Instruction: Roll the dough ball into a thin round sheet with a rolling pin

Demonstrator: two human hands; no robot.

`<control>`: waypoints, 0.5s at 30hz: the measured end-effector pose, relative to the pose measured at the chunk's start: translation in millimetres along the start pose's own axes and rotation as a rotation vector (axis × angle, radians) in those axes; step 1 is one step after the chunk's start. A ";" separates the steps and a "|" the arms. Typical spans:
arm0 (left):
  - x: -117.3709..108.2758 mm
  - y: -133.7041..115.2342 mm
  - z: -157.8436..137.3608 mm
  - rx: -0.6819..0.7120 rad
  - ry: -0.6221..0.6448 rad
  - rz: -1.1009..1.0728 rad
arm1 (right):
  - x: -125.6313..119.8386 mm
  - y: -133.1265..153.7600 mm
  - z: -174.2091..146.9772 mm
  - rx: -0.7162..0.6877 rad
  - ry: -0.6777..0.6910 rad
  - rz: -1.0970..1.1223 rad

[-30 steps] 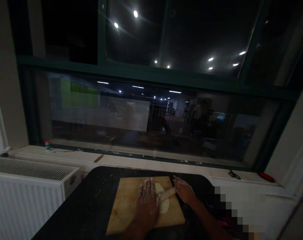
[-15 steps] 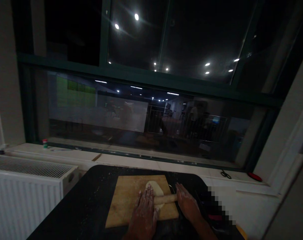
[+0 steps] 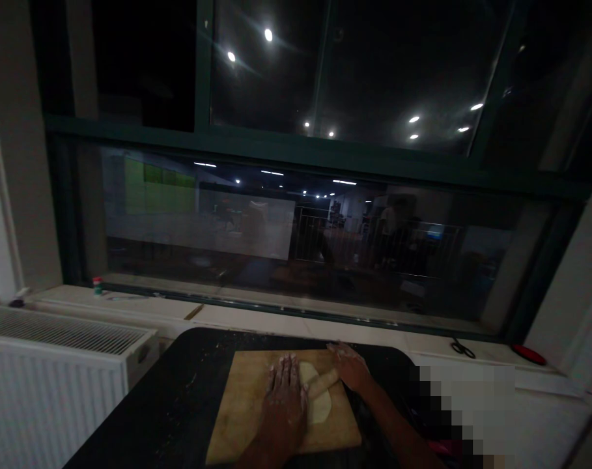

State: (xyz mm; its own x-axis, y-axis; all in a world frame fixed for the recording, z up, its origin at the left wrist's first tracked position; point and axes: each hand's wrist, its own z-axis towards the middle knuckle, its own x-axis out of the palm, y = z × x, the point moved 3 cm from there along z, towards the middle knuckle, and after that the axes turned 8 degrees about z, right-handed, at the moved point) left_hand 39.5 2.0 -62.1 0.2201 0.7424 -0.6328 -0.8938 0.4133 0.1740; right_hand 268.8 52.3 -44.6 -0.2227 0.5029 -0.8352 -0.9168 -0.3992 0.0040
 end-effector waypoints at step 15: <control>-82.7 -10.9 -43.2 0.236 -0.016 -0.057 | -51.4 58.4 -137.3 0.236 -0.060 -0.225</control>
State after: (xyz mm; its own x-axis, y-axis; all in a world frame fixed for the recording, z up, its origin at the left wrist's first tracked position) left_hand 14.2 -86.7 -44.3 0.2754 0.7216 -0.6352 -0.7643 0.5651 0.3105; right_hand 272.2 -102.1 -77.0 -0.0186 0.6053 -0.7957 -0.9951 -0.0881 -0.0438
